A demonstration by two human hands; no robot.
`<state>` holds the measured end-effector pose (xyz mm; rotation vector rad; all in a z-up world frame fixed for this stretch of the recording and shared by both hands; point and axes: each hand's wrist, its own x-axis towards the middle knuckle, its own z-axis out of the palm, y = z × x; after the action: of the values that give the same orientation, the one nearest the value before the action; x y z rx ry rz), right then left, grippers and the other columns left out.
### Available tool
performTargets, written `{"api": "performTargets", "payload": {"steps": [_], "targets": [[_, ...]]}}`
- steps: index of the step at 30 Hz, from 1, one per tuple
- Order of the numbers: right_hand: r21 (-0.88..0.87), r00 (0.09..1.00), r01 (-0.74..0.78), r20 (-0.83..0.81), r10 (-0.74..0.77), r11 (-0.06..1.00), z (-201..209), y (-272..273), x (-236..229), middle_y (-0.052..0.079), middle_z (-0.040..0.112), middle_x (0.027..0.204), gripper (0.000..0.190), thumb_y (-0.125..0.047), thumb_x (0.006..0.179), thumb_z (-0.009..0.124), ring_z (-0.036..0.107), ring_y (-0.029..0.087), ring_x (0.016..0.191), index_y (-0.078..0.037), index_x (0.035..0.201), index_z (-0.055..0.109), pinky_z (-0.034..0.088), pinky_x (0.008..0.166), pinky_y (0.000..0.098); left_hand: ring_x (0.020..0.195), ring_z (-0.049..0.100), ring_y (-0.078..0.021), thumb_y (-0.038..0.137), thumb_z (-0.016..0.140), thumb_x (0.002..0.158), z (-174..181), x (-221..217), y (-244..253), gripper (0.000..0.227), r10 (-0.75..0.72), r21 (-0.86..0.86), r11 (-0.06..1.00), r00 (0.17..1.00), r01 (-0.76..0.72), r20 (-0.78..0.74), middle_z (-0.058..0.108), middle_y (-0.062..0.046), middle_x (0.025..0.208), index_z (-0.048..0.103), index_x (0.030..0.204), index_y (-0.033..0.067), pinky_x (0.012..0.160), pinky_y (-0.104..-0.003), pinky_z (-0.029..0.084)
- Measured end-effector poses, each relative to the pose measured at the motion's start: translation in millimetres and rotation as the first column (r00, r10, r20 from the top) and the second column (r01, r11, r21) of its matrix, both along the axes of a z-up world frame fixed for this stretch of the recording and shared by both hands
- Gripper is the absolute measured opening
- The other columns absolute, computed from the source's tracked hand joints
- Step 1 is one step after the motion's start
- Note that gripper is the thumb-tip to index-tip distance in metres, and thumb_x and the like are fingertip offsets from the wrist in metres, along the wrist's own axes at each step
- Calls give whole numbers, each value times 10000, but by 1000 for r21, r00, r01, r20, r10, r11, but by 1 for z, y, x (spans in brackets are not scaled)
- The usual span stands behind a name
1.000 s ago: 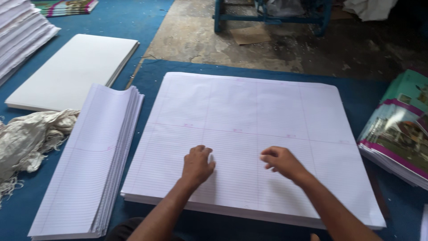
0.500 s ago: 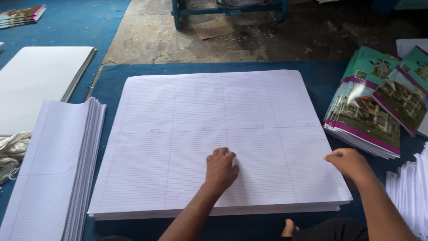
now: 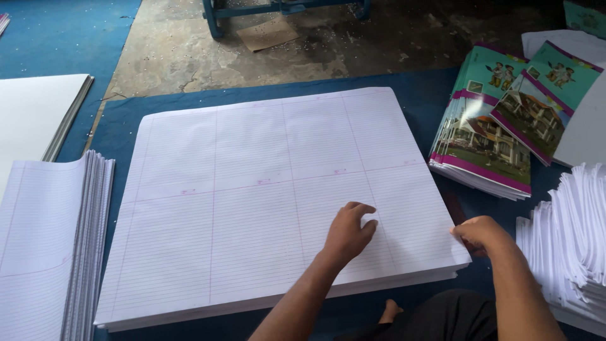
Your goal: The person folds large sheets of lined paper in half and presses the crease with a small wooden block. They repeat this process for multiple sheets, stacking the folded papers to the side.
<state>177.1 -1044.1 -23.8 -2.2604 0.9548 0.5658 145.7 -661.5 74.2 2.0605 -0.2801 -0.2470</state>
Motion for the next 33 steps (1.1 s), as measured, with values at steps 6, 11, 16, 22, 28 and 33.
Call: {"api": "performTargets", "payload": {"steps": [6, 11, 16, 22, 28, 33], "targets": [[-35, 1000, -29, -4, 29, 999, 11, 12, -2, 215, 809, 998, 478, -306, 766, 827, 754, 324, 905, -15, 1144, 791, 571, 811, 478, 1173, 638, -315, 195, 636, 927, -4, 4, -37, 346, -49, -108, 993, 992, 36, -120, 619, -171, 1294, 669, 1245, 62, 970, -427, 539], [10, 997, -19, 73, 18, 1000, 17, 17, -11, 235, 802, 941, 488, -292, 726, 844, 755, 314, 843, 23, 1094, 791, 555, 769, 449, 1126, 681, -314, 195, 641, 925, -21, 9, -60, 360, -59, -175, 984, 987, 32, -151, 641, -185, 1282, 665, 1251, 42, 961, -417, 554], [-24, 999, -22, 46, 23, 999, 26, 22, -7, 204, 798, 893, 460, -285, 699, 862, 733, 282, 797, -6, 1059, 801, 532, 721, 398, 1106, 693, -261, 195, 619, 931, -36, 13, -60, 348, 29, -226, 971, 980, -74, -197, 714, -158, 1192, 680, 1230, 27, 941, -382, 567], [-58, 998, -13, 63, 17, 998, 45, 35, -12, 206, 805, 855, 409, -247, 694, 887, 750, 275, 779, -14, 1020, 805, 535, 692, 360, 1066, 692, -234, 195, 620, 935, -35, 13, -57, 352, 33, -222, 971, 972, -87, -235, 721, -147, 1143, 673, 1231, 13, 912, -361, 570], [-129, 994, -29, 99, 42, 991, 64, 45, -14, 169, 822, 875, 255, -178, 687, 903, 764, 246, 802, -52, 902, 851, 577, 783, 355, 1022, 716, -252, 194, 617, 930, -31, 13, -56, 354, 33, -228, 969, 961, -98, -273, 733, -150, 1110, 668, 1229, 12, 890, -371, 587], [-256, 999, -38, -12, 36, 966, 75, 58, -8, 150, 825, 926, 174, -150, 715, 886, 779, 263, 882, -101, 880, 856, 591, 862, 402, 1071, 686, -227, 201, 616, 943, -36, 13, -58, 344, 27, -216, 973, 975, -76, -219, 720, -140, 1141, 671, 1228, 15, 932, -360, 562]]}}
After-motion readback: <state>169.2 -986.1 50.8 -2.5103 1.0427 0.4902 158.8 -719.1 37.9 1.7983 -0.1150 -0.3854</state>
